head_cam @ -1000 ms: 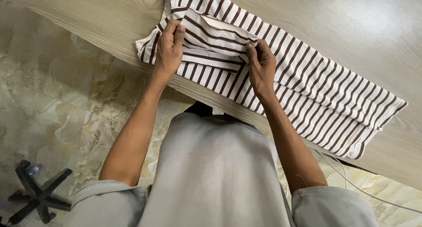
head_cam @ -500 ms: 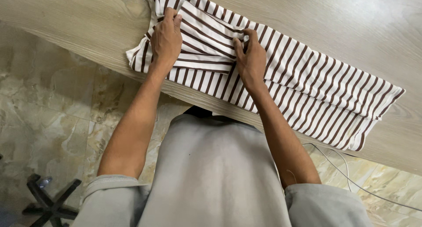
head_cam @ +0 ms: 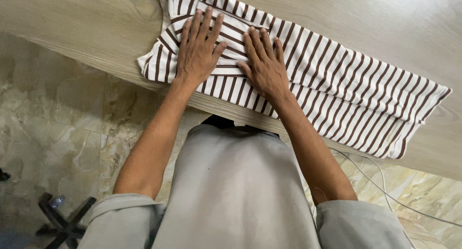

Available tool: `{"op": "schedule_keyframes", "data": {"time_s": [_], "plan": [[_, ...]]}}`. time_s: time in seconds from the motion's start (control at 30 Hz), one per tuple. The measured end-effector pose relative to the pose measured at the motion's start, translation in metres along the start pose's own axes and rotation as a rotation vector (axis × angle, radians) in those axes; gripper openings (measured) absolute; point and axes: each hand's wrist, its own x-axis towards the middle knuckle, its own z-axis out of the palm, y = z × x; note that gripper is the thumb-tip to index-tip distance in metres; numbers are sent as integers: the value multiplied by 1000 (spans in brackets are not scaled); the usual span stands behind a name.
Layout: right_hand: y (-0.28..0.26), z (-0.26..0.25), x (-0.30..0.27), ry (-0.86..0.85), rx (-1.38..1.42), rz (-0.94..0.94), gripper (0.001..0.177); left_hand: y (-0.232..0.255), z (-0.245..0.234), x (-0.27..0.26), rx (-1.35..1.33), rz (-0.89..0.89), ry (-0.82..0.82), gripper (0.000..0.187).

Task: The person folds a striped shirt and a striped tank top on a wooden table. They smooth the fabric, fold the sleeves and sides, and place the finished items on a chair.

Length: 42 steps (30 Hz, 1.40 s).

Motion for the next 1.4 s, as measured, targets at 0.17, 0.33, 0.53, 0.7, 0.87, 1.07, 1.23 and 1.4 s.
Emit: {"op": "schedule_keyframes", "data": {"time_s": [0.17, 0.33, 0.53, 0.7, 0.87, 1.07, 1.23, 1.4], "plan": [[9, -7, -4, -46, 33, 29, 79, 3, -7, 0, -8, -14, 20, 66], [54, -10, -44, -58, -5, 171, 78, 11, -3, 3, -27, -104, -12, 60], [136, -21, -145, 104, 29, 502, 77, 39, 8, 10, -81, -67, 210, 51], [189, -33, -221, 241, 113, 688, 78, 95, 18, 21, -121, 156, 254, 52], [244, -20, -267, 382, 175, 921, 78, 155, 34, 15, -207, 286, 248, 52], [296, -10, -291, 700, 485, 1037, 82, 224, 54, -13, -281, 268, 220, 46], [315, -31, -282, 707, 929, 1040, 52, 272, 69, -18, -297, 249, 275, 45], [316, -66, -294, 468, 1066, 909, 33, 297, 73, -28, -297, 243, 313, 46]]}}
